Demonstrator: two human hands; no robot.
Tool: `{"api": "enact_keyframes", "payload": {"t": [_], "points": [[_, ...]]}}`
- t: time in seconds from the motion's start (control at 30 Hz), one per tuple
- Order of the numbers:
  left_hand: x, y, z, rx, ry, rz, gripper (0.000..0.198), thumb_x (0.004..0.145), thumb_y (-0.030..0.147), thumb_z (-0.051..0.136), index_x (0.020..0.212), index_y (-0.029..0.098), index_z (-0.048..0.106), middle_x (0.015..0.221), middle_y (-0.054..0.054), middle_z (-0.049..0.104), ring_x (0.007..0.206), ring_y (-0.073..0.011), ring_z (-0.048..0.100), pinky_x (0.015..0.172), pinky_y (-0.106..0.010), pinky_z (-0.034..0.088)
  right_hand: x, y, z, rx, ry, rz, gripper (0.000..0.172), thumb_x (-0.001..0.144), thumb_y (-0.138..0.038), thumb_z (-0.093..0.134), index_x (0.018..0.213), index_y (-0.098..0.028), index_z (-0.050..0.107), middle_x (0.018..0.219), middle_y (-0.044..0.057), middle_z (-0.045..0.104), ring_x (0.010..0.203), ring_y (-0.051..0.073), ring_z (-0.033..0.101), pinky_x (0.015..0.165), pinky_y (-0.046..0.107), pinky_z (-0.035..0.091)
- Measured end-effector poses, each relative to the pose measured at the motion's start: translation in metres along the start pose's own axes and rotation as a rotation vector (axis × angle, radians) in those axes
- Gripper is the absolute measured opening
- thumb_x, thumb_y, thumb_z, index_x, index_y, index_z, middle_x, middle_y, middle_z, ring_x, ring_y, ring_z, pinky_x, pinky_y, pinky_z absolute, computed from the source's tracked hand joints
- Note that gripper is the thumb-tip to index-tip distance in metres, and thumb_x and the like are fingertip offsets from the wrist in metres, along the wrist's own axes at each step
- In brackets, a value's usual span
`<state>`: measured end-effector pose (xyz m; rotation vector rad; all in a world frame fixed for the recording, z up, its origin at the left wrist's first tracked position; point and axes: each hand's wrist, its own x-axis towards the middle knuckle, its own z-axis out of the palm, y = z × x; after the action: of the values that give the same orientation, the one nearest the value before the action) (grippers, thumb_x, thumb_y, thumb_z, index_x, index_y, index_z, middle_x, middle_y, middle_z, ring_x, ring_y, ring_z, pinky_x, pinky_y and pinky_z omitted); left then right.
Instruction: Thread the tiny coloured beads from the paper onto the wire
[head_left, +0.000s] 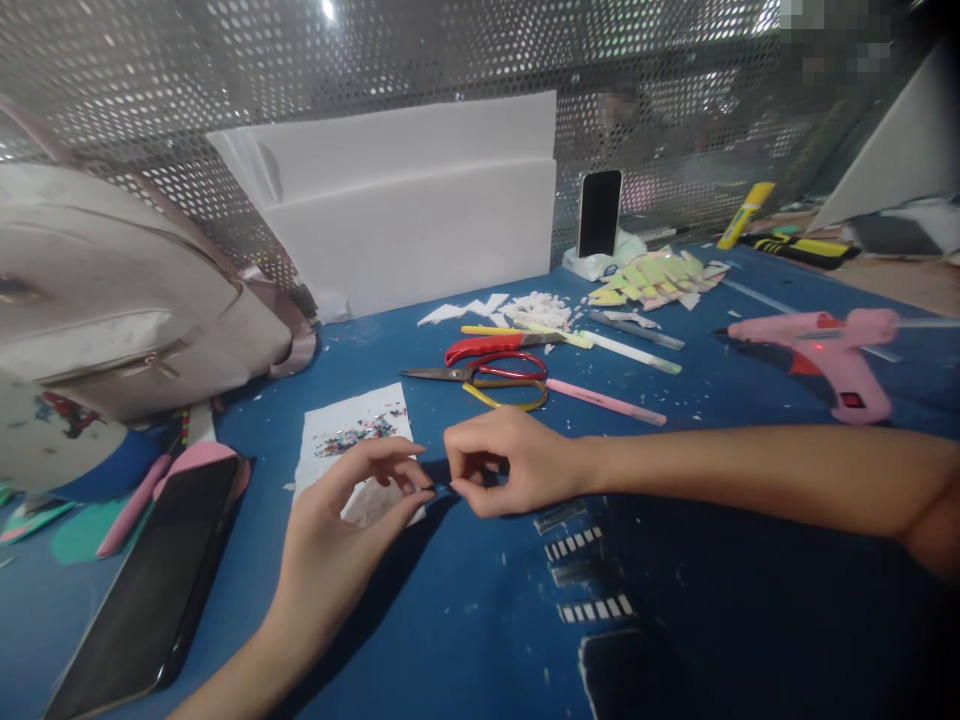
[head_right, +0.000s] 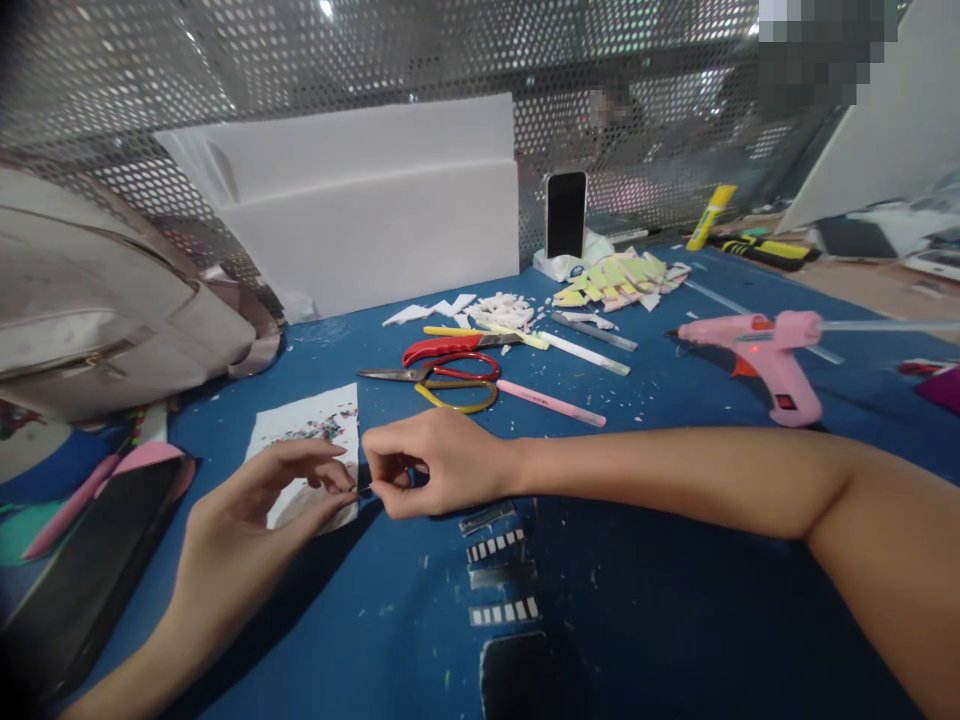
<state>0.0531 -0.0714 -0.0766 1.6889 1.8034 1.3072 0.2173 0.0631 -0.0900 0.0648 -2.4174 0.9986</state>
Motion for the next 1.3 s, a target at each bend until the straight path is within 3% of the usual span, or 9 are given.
{"api": "enact_keyframes", "payload": {"t": [0.27, 0.73, 1.3], "points": [[-0.0005, -0.0014, 0.0016, -0.066, -0.004, -0.06, 0.025, 0.077, 0.018, 0.069, 0.099, 0.024, 0.061, 0.077, 0.001, 0.066, 0.073, -0.0162, 0.062, 0.077, -0.034, 0.051, -0.0024, 0.0019, 0.0023, -0.105, 0.076, -0.031, 0.008, 0.075, -0.016, 0.055, 0.07, -0.018, 0.049, 0.063, -0.004, 0.051, 0.056, 0.007, 0.043, 0.053, 0.02, 0.032], [-0.0013, 0.0046, 0.0037, -0.15, 0.002, -0.131, 0.027, 0.075, 0.017, 0.071, 0.099, 0.023, 0.06, 0.075, 0.001, 0.066, 0.074, -0.0161, 0.063, 0.075, -0.031, 0.05, -0.0034, 0.0001, 0.0024, -0.144, 0.064, -0.092, 0.009, 0.074, -0.012, 0.055, 0.07, -0.018, 0.049, 0.064, -0.005, 0.051, 0.059, 0.006, 0.045, 0.055, 0.02, 0.032], [-0.0032, 0.0046, 0.0046, -0.119, 0.004, -0.068, 0.023, 0.076, 0.016, 0.07, 0.097, 0.022, 0.062, 0.076, 0.001, 0.069, 0.074, -0.0157, 0.065, 0.075, -0.03, 0.049, -0.0016, 0.0009, 0.0017, -0.144, 0.008, -0.089, 0.006, 0.075, -0.012, 0.054, 0.073, -0.017, 0.052, 0.066, -0.004, 0.054, 0.06, 0.007, 0.047, 0.057, 0.02, 0.034]]}}
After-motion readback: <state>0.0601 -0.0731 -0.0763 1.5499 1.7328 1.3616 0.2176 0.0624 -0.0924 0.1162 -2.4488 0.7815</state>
